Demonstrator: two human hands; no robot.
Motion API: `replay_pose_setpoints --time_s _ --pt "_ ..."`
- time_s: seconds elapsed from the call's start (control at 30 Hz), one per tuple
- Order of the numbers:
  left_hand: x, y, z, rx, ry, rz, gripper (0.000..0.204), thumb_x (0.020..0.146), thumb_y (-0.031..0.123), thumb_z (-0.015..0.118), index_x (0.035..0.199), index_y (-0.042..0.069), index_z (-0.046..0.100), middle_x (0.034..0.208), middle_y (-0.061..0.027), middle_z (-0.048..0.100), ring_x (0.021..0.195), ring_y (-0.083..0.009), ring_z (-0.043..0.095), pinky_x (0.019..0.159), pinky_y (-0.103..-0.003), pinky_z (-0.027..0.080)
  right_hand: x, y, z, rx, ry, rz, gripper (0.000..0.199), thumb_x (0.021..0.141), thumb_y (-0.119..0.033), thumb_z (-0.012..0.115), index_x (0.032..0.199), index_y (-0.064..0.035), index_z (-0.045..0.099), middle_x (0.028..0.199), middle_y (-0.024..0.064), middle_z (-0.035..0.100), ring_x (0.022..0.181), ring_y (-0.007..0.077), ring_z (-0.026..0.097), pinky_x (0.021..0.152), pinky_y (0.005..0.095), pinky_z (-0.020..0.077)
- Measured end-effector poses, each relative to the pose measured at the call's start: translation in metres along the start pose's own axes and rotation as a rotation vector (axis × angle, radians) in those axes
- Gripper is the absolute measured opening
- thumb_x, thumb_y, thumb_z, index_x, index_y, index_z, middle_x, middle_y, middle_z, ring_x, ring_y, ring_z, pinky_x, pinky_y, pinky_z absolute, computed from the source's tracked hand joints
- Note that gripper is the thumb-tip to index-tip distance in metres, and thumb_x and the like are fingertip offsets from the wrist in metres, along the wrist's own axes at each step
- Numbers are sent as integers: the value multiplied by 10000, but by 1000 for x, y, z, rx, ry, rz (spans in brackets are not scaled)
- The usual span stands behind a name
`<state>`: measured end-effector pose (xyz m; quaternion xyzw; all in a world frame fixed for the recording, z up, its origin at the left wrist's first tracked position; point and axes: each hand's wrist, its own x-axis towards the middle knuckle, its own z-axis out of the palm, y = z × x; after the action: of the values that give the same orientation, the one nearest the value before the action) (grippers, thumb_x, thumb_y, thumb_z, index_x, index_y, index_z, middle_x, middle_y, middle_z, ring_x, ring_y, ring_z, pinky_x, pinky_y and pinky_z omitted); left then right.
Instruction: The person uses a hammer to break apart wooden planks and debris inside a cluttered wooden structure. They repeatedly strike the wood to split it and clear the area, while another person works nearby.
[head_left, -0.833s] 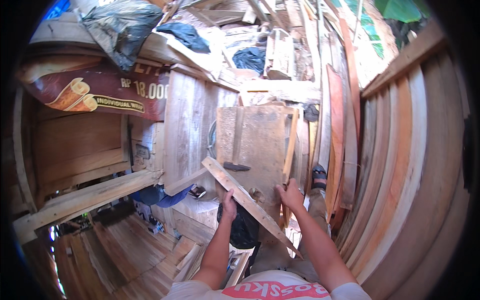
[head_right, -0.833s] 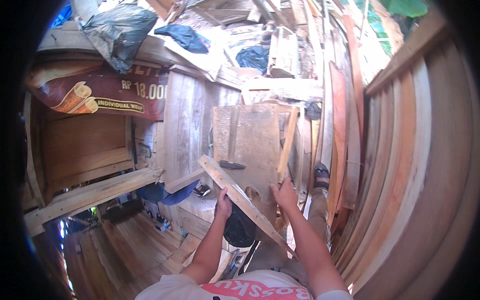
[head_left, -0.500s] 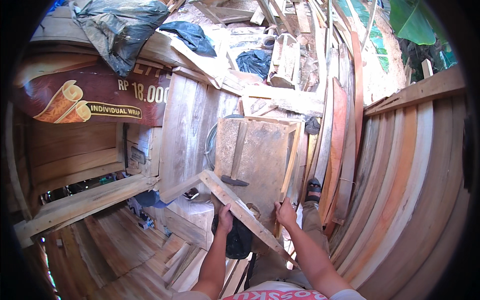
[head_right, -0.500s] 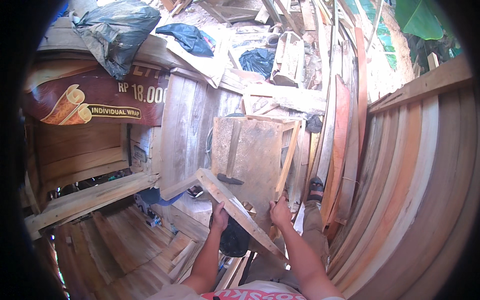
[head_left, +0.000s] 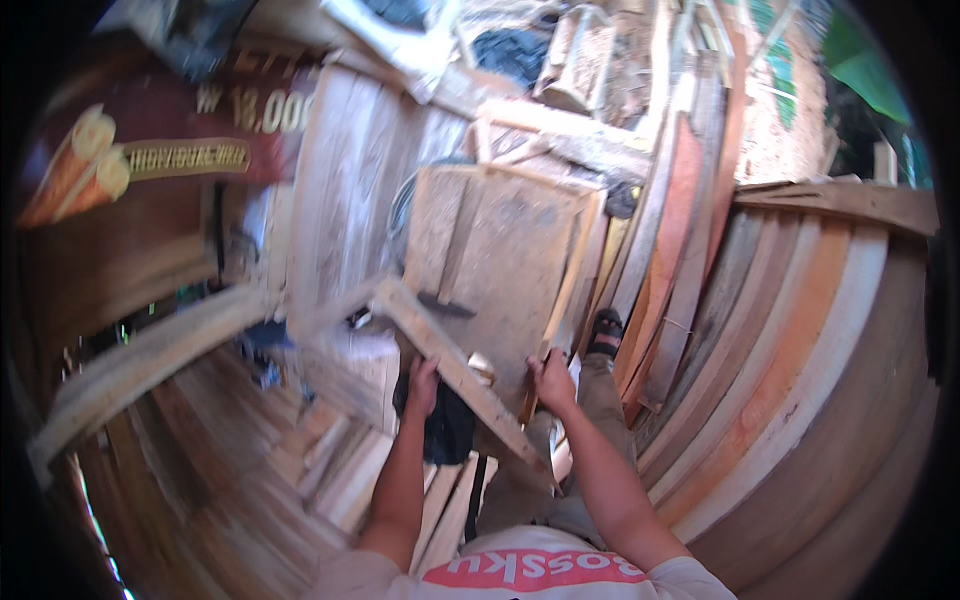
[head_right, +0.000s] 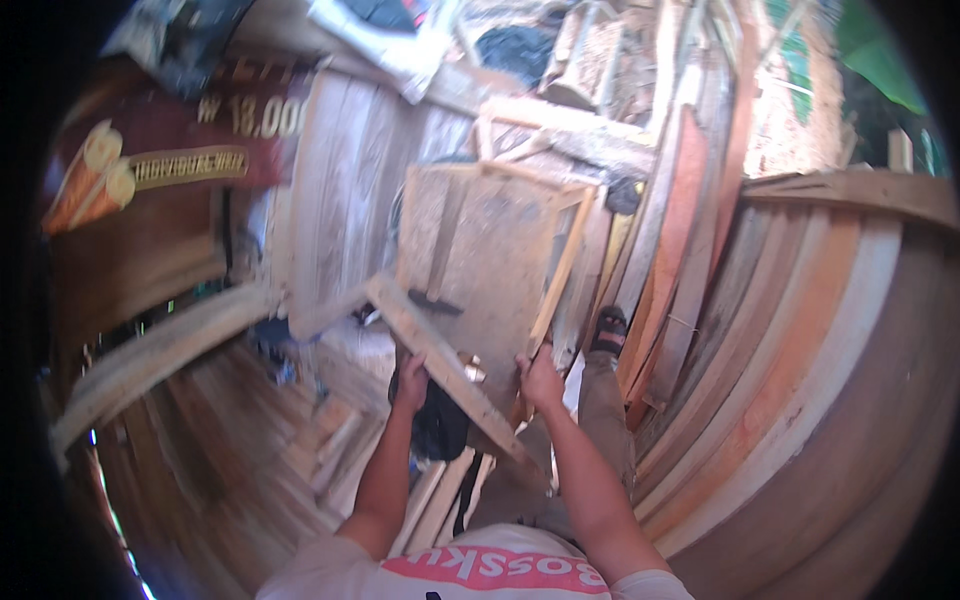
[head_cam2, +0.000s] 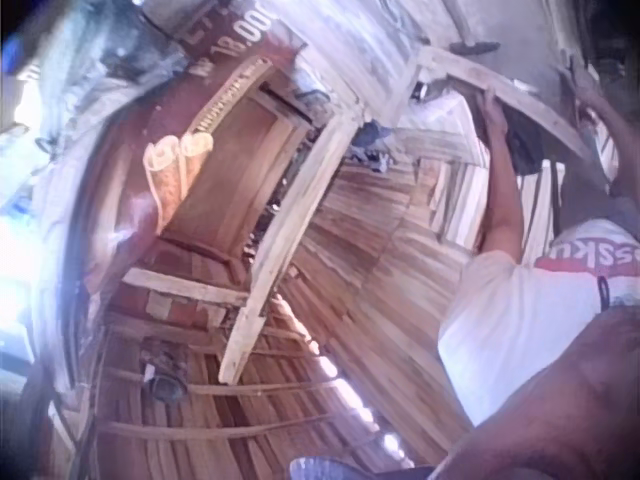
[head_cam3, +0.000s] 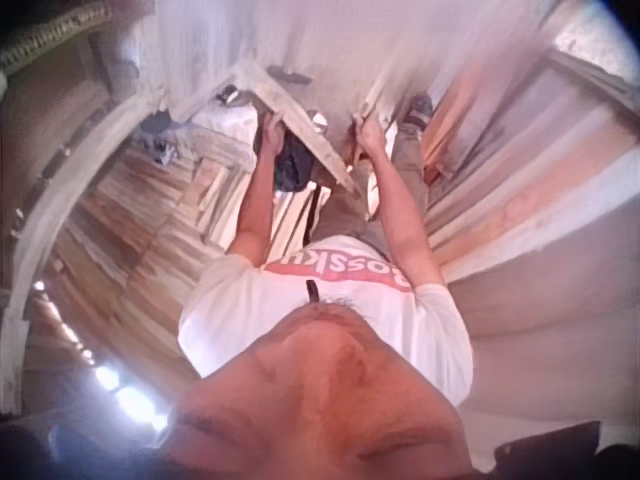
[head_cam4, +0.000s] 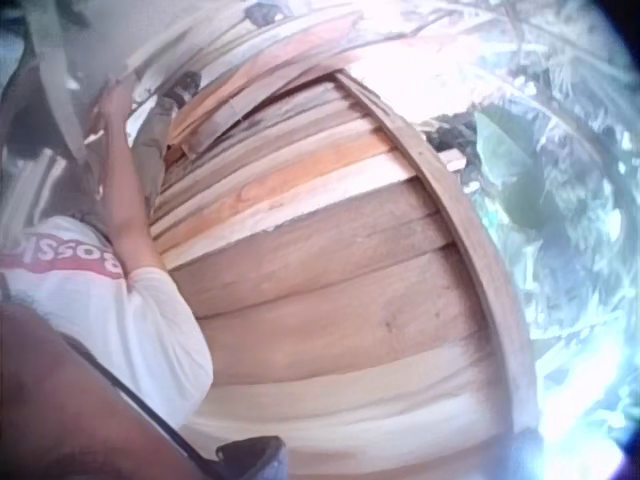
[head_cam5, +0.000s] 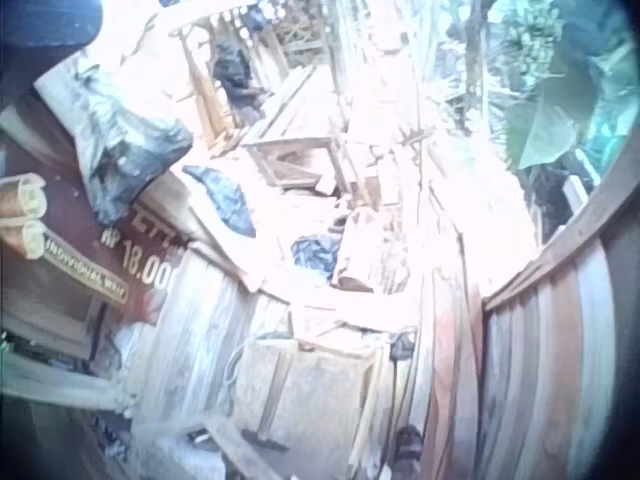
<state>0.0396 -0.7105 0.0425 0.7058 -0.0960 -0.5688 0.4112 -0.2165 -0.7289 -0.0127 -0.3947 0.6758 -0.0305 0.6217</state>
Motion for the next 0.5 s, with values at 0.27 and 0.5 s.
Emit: replay_pose_setpoints --time_s 0.27,0.5 --pt "12 -13 -4 115 -5 88 624 825 254 614 1367 28 402 1246 -79 518 1140 -191 486 998 -338 359 11 17 10 -66 23 -126 444 938 -404 516 1059 5 393 979 336 582 936 497 576 806 528 430" --pt "-4 13 3 221 3 173 924 734 455 690 1400 -62 313 1360 -207 464 1261 -280 436 1054 -334 325 31 43 4 -22 -84 -180 468 951 -410 523 1059 29 400 968 214 540 805 296 515 774 415 438"
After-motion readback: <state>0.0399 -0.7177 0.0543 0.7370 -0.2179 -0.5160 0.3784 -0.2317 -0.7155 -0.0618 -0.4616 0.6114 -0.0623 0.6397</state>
